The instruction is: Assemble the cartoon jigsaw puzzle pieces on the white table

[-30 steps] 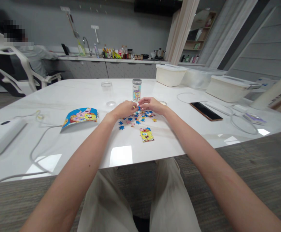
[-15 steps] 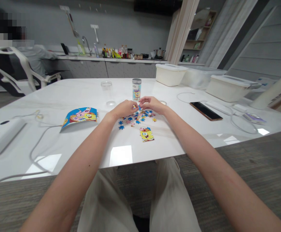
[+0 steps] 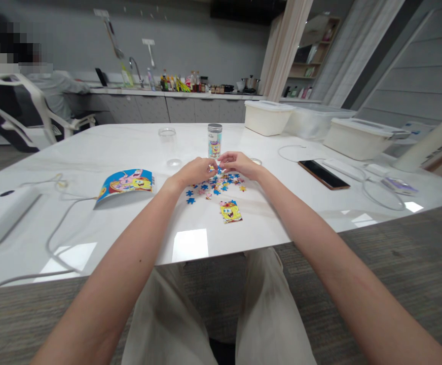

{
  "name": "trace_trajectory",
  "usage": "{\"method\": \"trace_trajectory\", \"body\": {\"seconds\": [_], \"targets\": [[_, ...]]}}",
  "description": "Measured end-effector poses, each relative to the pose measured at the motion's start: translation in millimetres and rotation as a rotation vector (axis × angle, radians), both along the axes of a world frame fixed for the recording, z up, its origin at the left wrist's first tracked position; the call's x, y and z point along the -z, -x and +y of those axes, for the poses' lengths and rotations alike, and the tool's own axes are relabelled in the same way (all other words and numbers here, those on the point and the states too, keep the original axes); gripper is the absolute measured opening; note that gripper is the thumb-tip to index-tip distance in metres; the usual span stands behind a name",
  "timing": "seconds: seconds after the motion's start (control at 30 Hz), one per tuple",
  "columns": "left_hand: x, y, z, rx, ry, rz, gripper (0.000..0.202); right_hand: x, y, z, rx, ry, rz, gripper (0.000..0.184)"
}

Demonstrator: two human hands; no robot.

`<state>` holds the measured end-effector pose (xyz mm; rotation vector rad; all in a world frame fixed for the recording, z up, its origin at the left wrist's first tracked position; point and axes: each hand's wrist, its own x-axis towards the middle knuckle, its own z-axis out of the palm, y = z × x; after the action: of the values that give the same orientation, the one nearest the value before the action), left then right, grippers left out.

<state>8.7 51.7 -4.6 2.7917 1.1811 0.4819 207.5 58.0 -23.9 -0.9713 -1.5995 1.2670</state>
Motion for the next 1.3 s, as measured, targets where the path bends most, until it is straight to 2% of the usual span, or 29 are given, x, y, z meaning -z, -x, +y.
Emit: {"method": "trace_trajectory", "body": {"seconds": [0.23, 0.57, 1.3], "targets": [[1.4, 0.8, 2.4, 0.003, 0.000, -0.003, 0.028, 0.8, -1.5, 1.0, -0.006, -0.032, -0.028, 0.024], [3.2, 1.3, 4.3, 0.005, -0.026, 0.015, 0.026, -1.1, -0.3, -1.1, -0.006, 0.010, -0.001, 0.023], [-2.0, -0.2, -1.5, 0.024, -0.023, 0.021, 0.024, -1.0, -0.5, 0.1, -0.001, 0.039, 0.011, 0.018]]}}
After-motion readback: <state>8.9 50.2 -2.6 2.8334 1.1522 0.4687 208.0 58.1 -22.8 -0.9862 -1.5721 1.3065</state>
